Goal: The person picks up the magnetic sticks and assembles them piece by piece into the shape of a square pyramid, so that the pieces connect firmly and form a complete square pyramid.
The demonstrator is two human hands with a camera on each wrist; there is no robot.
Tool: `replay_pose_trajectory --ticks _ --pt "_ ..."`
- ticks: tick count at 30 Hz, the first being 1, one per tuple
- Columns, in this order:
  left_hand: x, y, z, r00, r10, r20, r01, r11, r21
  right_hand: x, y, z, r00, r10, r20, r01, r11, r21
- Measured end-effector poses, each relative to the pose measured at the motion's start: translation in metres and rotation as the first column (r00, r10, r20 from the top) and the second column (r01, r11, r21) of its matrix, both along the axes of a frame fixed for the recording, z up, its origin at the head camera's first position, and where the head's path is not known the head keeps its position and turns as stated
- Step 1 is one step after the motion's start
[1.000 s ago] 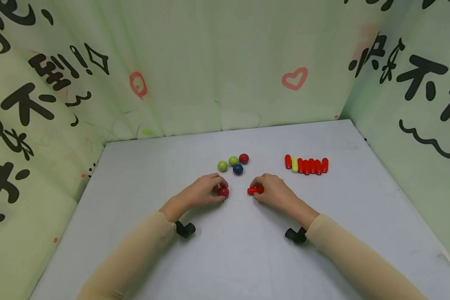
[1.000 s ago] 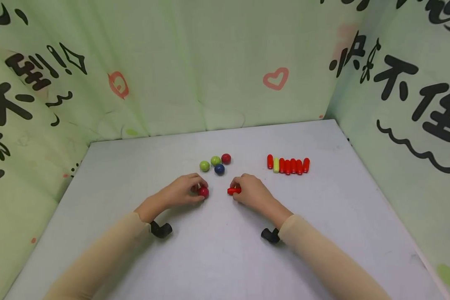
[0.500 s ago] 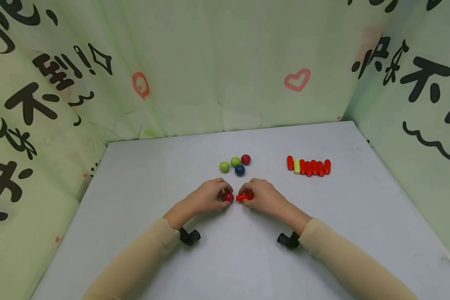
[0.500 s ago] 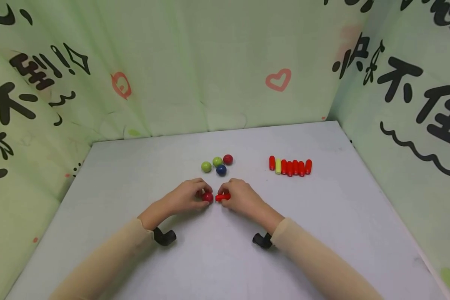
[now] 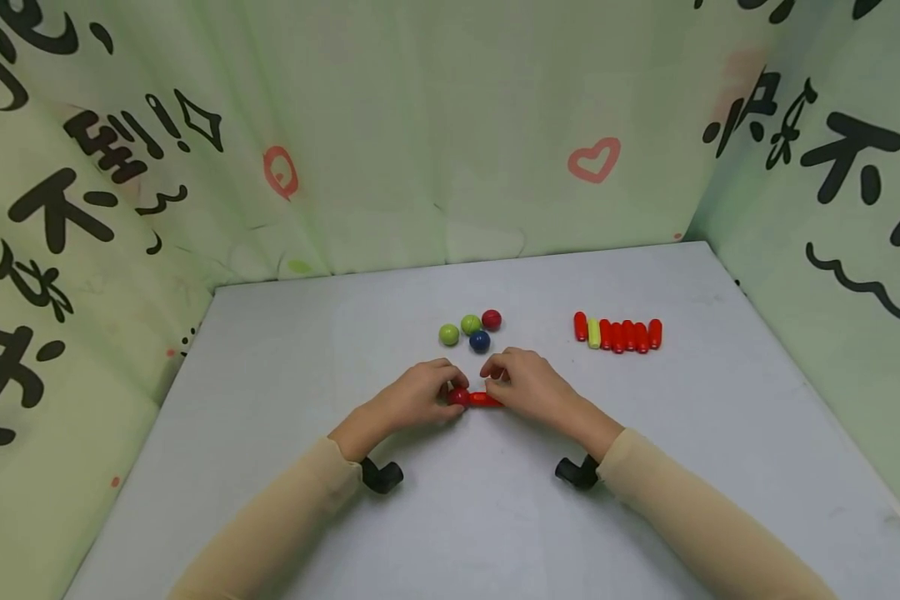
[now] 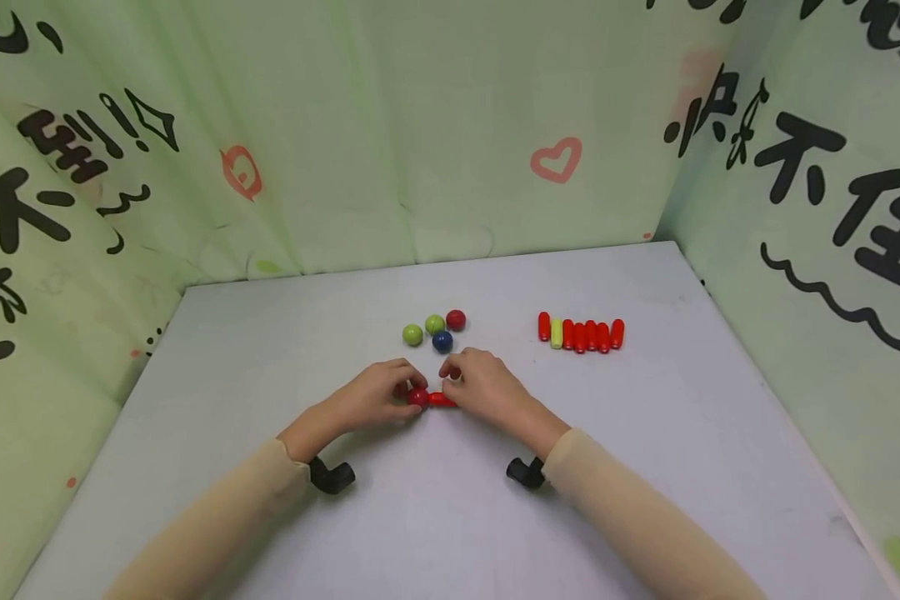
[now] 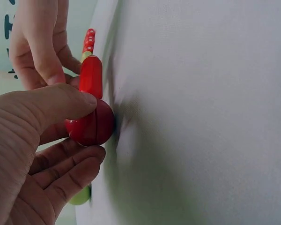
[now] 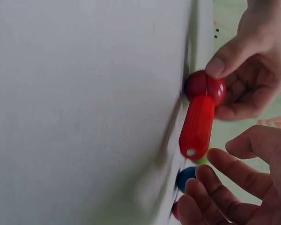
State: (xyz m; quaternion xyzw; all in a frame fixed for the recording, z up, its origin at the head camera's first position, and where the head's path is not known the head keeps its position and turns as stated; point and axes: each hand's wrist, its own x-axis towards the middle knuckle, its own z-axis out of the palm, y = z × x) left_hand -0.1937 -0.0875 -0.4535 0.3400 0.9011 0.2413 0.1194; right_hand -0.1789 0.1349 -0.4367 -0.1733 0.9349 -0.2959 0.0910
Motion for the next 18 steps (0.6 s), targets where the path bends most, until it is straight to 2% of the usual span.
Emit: replay_pose_trajectory --ticks 8,13,18 --pt "0.001 0.001 0.000 1.000 0.019 0.019 -0.019 1.000 -0.002 -0.022 0.005 -0.002 0.996 -0.011 -0.088 0.016 0.998 0.065" --pt "0.001 0.000 0.000 1.000 0.015 0.009 -0.015 1.000 0.000 -0.033 0.002 -0.005 0.995 -0.001 -0.103 0.013 0.993 0.114" --pt "0.002 -0.001 0.001 1.000 0.015 0.007 -0.015 1.000 0.003 -0.034 0.001 -0.007 0.993 -0.071 -0.092 0.080 0.993 0.089"
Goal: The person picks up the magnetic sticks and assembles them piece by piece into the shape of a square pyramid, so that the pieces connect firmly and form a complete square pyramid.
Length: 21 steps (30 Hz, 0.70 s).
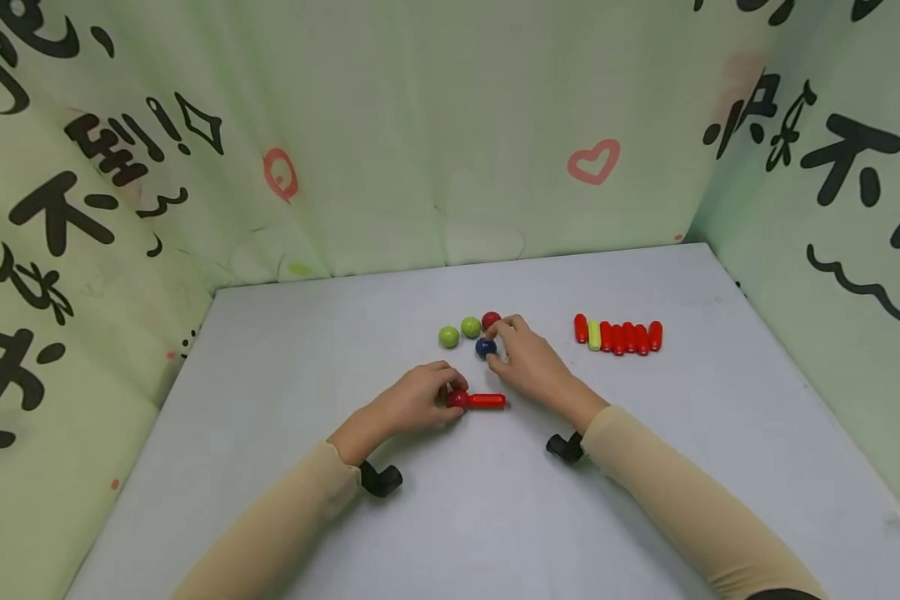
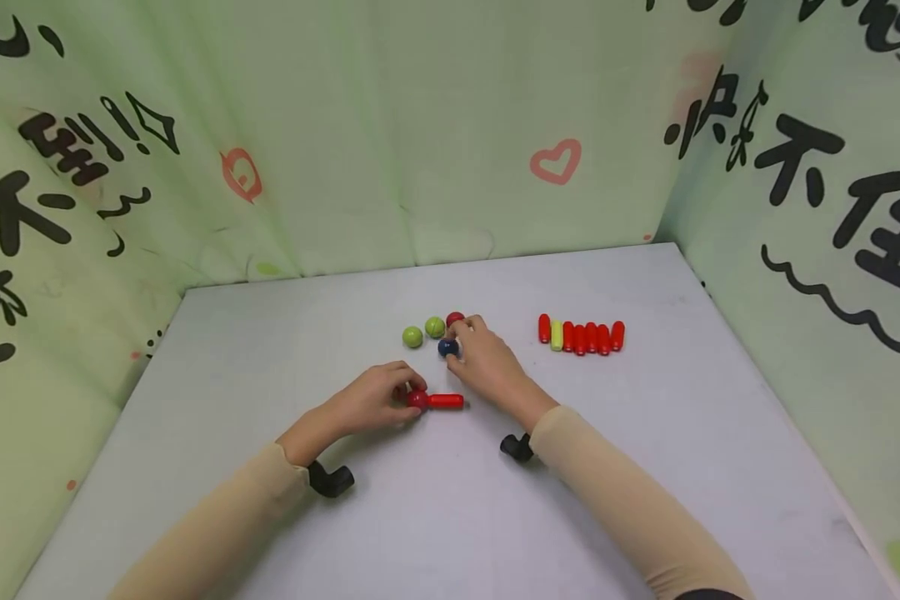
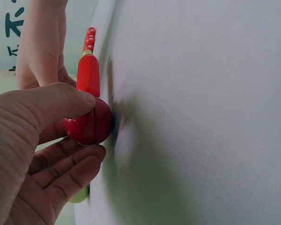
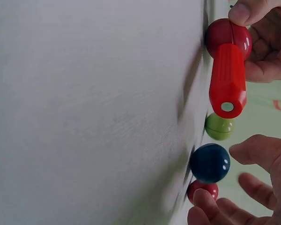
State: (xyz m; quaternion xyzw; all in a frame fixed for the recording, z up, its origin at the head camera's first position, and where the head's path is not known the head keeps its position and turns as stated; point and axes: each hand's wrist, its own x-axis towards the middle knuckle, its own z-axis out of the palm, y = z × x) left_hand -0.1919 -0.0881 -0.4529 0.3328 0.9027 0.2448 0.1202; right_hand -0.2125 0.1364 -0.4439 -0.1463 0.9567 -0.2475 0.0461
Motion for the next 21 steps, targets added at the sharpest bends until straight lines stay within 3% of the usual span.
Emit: replay_pose_trajectory --ticks 3,9,21 --pt "0.001 0.000 0.000 1.000 0.003 0.003 -0.003 1.000 0.005 0.002 0.003 -0.001 0.999 -0.027 0.016 0.028 0.999 -0.017" --pt "0.002 0.000 0.002 1.000 0.011 0.019 -0.012 1.000 0.012 0.007 0.010 0.000 0.999 0.003 0.047 -0.004 0.999 0.034" --pt "0.001 -0.002 0.001 1.000 -0.001 0.009 0.000 1.000 0.016 0.028 0.031 0.000 0.997 0.006 0.083 -0.007 1.000 0.021"
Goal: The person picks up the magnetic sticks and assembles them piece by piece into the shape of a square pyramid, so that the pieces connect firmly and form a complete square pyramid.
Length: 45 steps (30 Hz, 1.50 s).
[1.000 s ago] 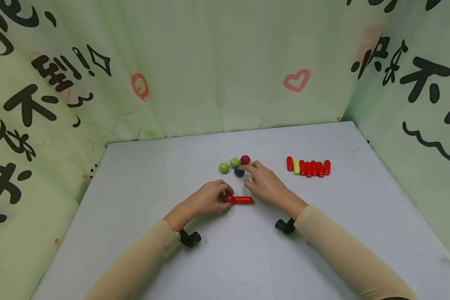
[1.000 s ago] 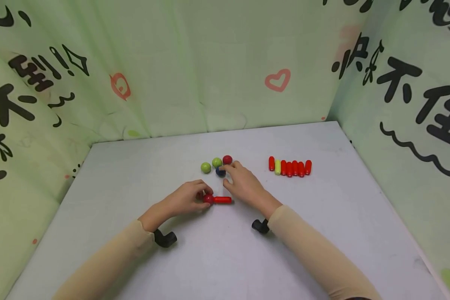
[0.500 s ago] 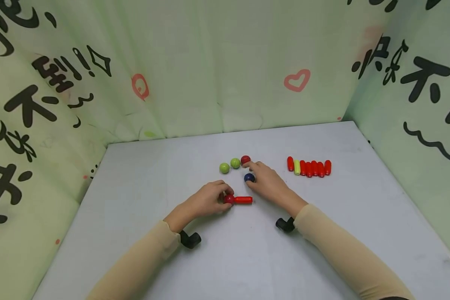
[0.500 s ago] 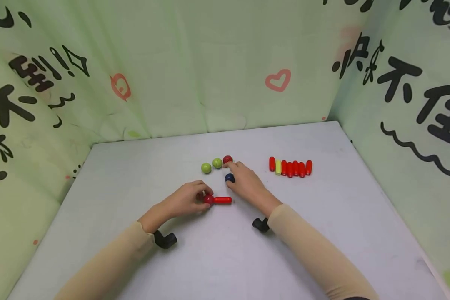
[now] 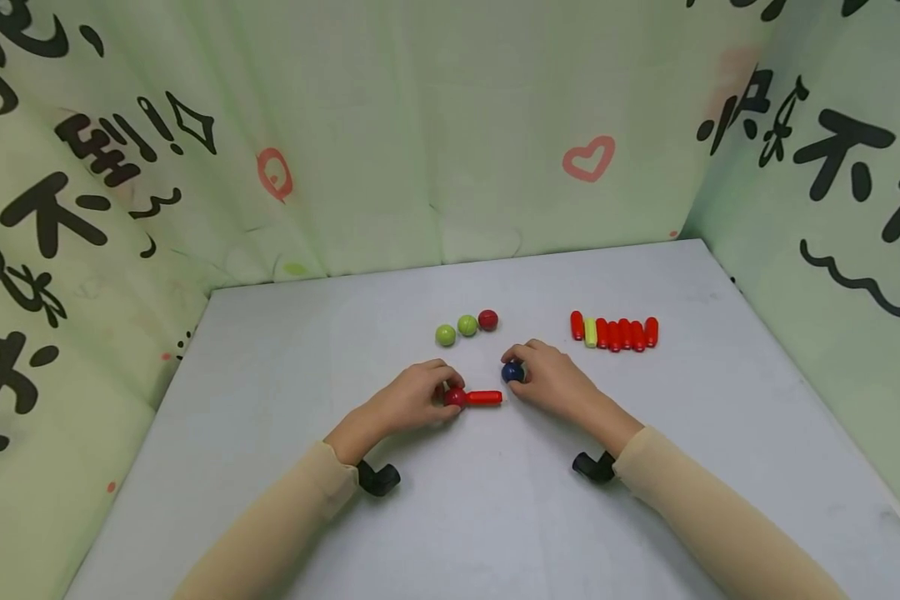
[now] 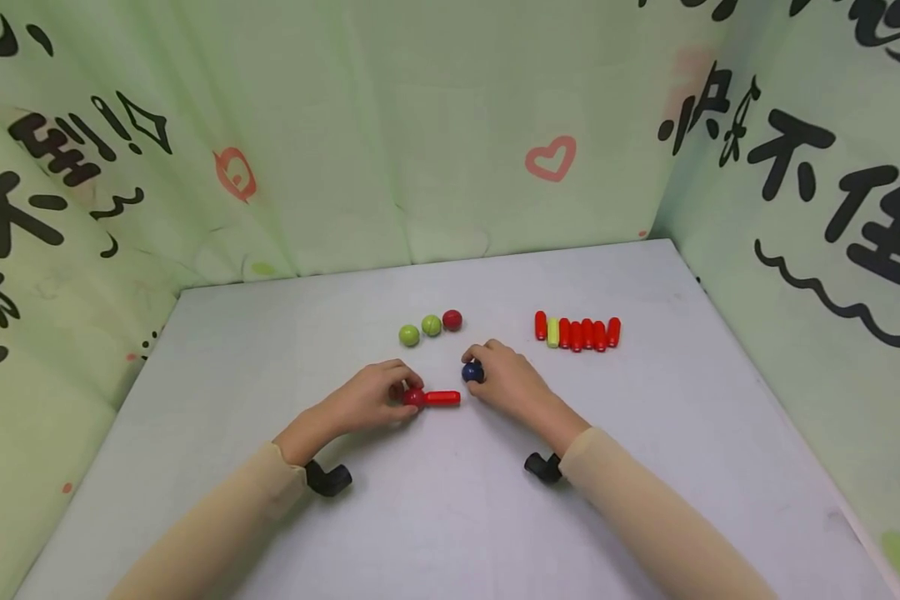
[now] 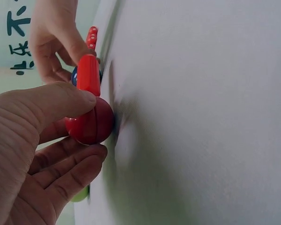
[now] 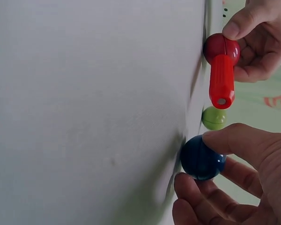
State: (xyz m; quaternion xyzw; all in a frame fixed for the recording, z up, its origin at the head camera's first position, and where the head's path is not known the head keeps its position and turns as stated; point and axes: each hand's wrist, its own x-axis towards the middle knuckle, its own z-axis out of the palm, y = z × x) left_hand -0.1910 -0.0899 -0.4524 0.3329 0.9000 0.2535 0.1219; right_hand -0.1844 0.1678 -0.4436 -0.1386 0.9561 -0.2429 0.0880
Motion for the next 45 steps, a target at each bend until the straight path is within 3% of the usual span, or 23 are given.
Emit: replay_pose_trajectory --ticks 14,30,39,45 --pt "0.001 -0.001 -0.001 1.000 0.005 0.014 -0.005 1.000 0.002 0.020 0.013 0.000 0.998 0.028 0.056 -0.024 0.998 -0.066" --pt "-0.004 0.003 0.001 1.000 -0.006 -0.007 0.006 1.000 -0.016 0.022 0.010 0.003 0.996 0.032 0.081 -0.023 0.993 -0.114" --pt "-0.009 -0.004 0.001 0.994 -0.025 -0.106 0.019 0.998 -0.057 0.005 0.034 0.003 0.994 -0.111 0.001 0.111 0.990 -0.084" --pt "-0.005 -0.005 0.007 0.989 0.036 -0.144 -0.044 0.998 -0.051 -0.010 0.056 0.004 0.978 -0.192 -0.080 0.195 0.981 0.026"
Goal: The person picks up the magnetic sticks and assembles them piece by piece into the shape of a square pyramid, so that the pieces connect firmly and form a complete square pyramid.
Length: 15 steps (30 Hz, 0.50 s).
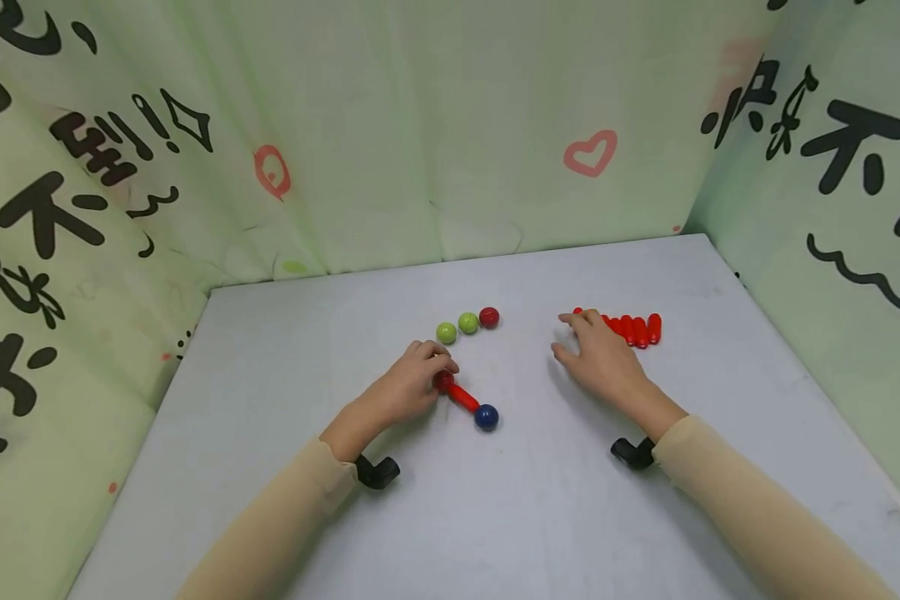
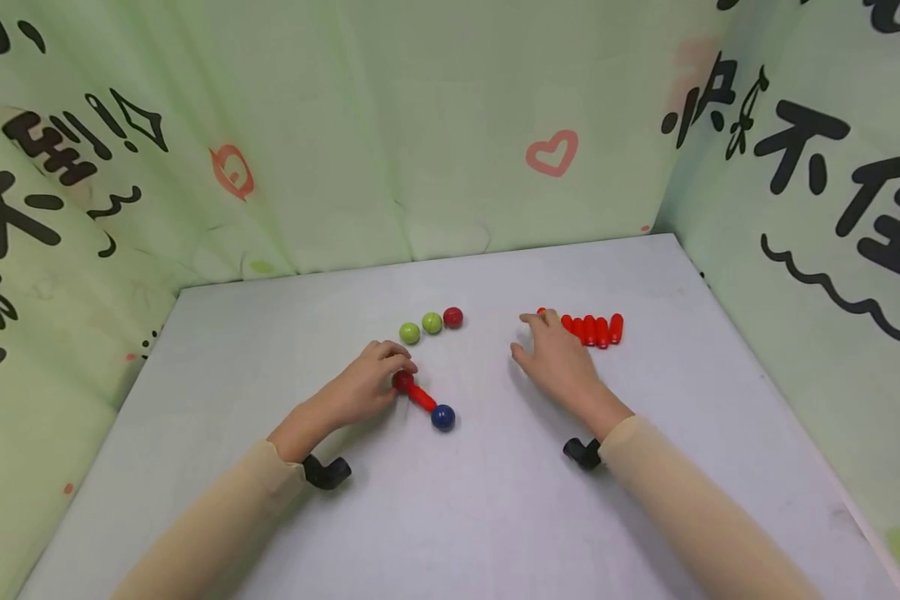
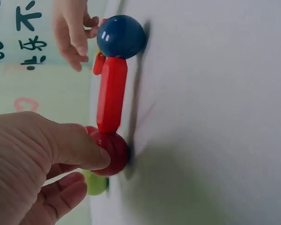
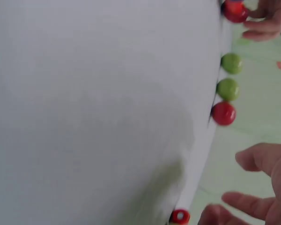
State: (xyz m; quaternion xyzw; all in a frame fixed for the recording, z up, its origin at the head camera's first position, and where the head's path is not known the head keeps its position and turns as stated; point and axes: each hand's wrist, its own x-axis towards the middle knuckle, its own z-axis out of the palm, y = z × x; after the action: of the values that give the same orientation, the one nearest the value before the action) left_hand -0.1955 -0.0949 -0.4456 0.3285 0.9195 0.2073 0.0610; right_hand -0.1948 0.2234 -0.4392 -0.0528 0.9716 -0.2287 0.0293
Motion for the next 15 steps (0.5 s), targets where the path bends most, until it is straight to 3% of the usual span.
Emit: replay_pose_trajectory --ticks 7,11,15 --pt "0.025 0.012 0.011 0.997 0.078 -0.031 -0.077 0.997 0.012 -0.014 0.015 0.001 0.999 -0.040 0.031 0.033 0.983 0.182" --pt "0.041 0.020 0.010 0.988 0.148 0.047 -0.147 0.989 -0.029 -0.017 0.015 -0.002 0.999 -0.038 0.017 0.034 0.981 0.190" --pt "0.051 0.025 0.005 0.974 0.204 0.101 -0.196 0.977 -0.083 -0.018 0.011 -0.005 0.999 -0.031 -0.033 0.035 0.987 0.160"
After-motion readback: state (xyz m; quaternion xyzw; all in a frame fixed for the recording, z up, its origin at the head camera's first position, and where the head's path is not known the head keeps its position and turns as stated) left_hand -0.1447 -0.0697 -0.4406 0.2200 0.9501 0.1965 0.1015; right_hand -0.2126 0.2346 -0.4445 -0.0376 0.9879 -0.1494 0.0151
